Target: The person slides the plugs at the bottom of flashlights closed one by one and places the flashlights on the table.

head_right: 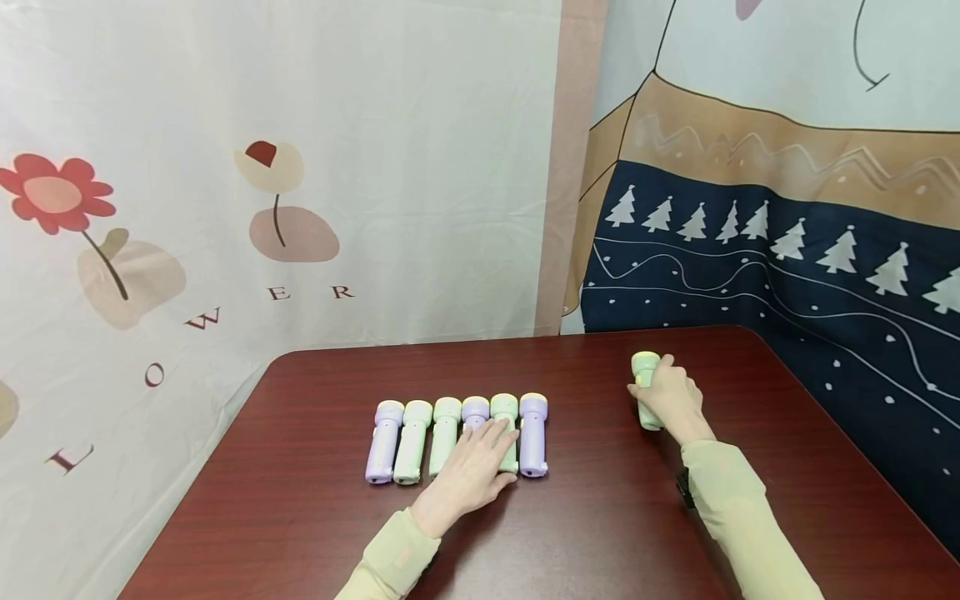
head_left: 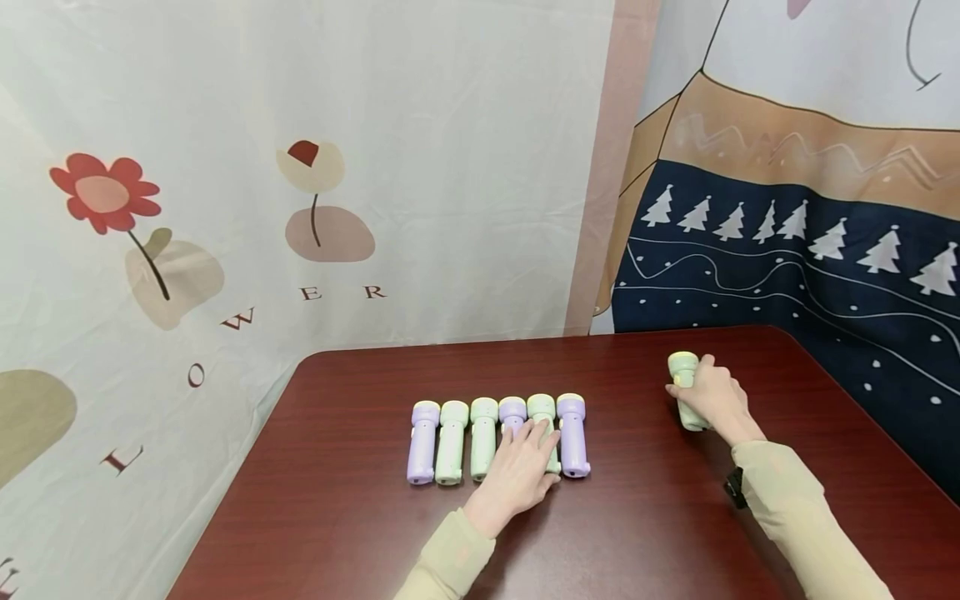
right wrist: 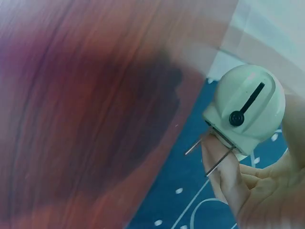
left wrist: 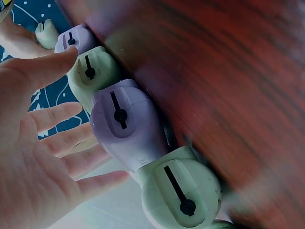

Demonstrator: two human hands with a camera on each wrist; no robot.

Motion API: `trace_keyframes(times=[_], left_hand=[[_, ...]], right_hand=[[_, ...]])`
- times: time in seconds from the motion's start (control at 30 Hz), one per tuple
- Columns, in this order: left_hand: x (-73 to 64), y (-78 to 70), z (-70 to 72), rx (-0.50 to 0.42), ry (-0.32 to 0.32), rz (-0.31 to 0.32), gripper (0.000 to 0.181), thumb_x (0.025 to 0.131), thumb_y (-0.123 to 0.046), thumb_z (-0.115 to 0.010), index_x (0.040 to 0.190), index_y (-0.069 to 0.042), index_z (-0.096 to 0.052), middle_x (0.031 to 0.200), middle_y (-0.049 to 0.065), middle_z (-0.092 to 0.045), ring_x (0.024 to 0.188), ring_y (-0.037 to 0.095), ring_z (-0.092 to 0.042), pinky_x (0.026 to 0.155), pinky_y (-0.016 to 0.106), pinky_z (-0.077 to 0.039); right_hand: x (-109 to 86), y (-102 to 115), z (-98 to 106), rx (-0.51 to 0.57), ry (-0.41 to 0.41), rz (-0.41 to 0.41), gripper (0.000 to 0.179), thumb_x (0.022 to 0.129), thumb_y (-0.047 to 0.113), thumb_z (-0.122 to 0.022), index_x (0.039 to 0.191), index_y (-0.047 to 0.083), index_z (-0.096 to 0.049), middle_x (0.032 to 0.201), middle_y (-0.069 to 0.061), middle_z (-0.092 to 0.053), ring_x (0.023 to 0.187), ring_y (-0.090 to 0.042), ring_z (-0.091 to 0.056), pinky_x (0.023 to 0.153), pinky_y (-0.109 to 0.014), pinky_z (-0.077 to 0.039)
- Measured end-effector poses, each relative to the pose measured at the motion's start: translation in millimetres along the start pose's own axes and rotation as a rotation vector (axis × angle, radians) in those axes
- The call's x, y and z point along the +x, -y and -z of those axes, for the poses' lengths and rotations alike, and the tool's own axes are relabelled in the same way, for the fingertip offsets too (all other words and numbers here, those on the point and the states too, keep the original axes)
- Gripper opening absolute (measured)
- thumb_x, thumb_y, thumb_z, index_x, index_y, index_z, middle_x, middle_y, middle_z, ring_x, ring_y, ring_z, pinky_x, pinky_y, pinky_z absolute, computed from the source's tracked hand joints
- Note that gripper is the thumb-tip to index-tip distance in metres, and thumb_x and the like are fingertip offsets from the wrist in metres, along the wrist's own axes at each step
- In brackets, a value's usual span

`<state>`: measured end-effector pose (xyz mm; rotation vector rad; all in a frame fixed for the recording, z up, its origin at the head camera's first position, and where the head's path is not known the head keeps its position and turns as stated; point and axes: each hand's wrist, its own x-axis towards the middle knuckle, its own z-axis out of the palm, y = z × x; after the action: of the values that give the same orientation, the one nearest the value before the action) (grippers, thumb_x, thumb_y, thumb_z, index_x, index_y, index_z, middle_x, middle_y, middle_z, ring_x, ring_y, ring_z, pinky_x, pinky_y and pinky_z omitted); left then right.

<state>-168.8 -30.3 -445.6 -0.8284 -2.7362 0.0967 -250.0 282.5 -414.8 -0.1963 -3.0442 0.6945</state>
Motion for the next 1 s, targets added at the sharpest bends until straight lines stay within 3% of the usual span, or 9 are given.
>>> trace_keyframes(times=[0.23,0.67,1.0], left_hand=[[1.2,-2.5,2.1,-0.032,-0.005,0.009,0.059,0.084,-0.045,-0.067,0.133,-0.016,-0.053,0.135,0.005,-0.056,0.124,0.024,-0.054,0.098,0.048,-0.045],[7.4,-8.7,4.7,-0.035,-0.108,-0.025,0.059,0.085,-0.043,-0.065,0.134,-0.014,-0.051,0.128,0.0,-0.061,0.119,0.02,-0.057,0.097,0.041,-0.047],[10.4,-12.4,4.8,-0.058,-0.16,0.003,0.057,0.086,-0.044,-0.063,0.133,-0.014,-0.053,0.126,-0.003,-0.063,0.117,0.019,-0.059,0.096,0.036,-0.047]], right_hand=[[-9.0,24,-3,0.0,-0.018,0.027,0.069,0.082,0.037,-0.067,0.115,-0.016,-0.035,0.091,-0.034,-0.055,0.071,-0.04,-0.06,0.054,-0.041,-0.048],[-23.7,60,-9,0.027,-0.008,0.016,0.075,0.082,0.036,-0.068,0.123,-0.016,-0.034,0.096,-0.033,-0.056,0.075,-0.038,-0.061,0.059,-0.043,-0.053],[-33.8,80,-14,0.057,-0.038,0.03,0.069,0.081,0.036,-0.068,0.117,-0.015,-0.039,0.091,-0.03,-0.057,0.07,-0.036,-0.062,0.057,-0.042,-0.053]])
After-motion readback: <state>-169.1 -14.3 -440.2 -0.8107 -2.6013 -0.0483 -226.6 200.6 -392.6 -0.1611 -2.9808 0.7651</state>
